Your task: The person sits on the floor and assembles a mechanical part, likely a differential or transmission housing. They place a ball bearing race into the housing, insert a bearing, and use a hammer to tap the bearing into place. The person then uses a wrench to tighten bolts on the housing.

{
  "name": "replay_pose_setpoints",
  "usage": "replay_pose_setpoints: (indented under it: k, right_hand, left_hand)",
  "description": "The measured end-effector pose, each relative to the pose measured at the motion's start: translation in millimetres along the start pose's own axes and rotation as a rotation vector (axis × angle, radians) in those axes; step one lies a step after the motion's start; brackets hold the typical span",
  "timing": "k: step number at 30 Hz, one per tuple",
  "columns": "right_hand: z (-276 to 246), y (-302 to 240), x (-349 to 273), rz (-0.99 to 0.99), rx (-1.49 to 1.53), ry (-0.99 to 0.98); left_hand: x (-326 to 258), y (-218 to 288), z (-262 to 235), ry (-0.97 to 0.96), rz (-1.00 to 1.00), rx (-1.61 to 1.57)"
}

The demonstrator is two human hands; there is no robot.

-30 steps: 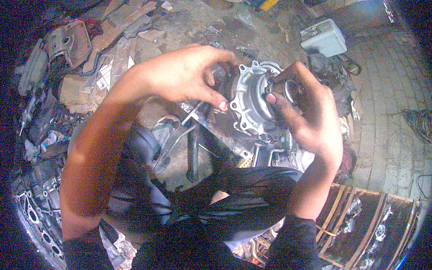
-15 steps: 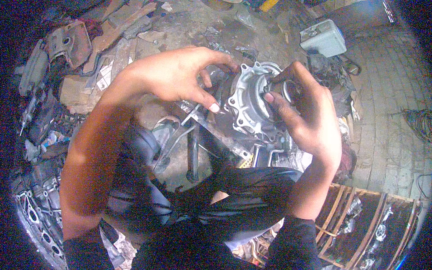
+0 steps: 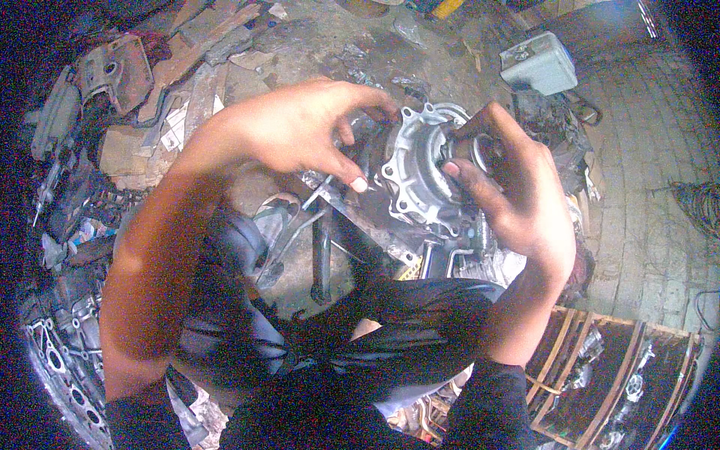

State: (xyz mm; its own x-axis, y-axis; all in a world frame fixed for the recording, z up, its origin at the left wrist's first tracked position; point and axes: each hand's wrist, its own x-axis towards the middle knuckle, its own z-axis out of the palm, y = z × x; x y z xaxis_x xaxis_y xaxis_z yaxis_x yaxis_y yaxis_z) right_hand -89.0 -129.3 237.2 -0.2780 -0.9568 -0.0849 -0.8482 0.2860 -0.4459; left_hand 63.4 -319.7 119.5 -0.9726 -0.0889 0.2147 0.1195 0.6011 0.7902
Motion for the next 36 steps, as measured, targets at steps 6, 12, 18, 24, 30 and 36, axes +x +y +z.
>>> replay_pose_setpoints:
  k: [6, 12, 18, 24, 30, 36]
  right_hand:
    - [1.4, 5.2, -1.4, -0.058, 0.030, 0.032]
    - [1.5, 11.1, 2.5, -0.136, -0.026, 0.060]
    - [-4.8, 8.5, 2.3, -0.136, -0.051, -0.030]
    - [-6.0, 0.6, 1.7, -0.005, 0.014, -0.065]
    - [-8.7, 21.2, 3.7, -0.286, -0.002, 0.046]
    - [3.1, 43.5, -2.9, -0.212, 0.335, 0.241]
  left_hand:
    - [-1.0, 5.7, 0.5, 0.033, -0.013, -0.039]
    - [1.7, 7.4, 6.2, 0.072, -0.088, -0.090]
    - [2.0, 10.0, 6.8, 0.080, -0.066, -0.050]
    - [2.1, 8.3, 11.0, 0.076, -0.110, -0.151]
    - [3.4, 17.6, 6.6, 0.029, -0.174, -0.110]
    - [7.7, 23.0, 4.9, 0.039, -0.082, 0.028]
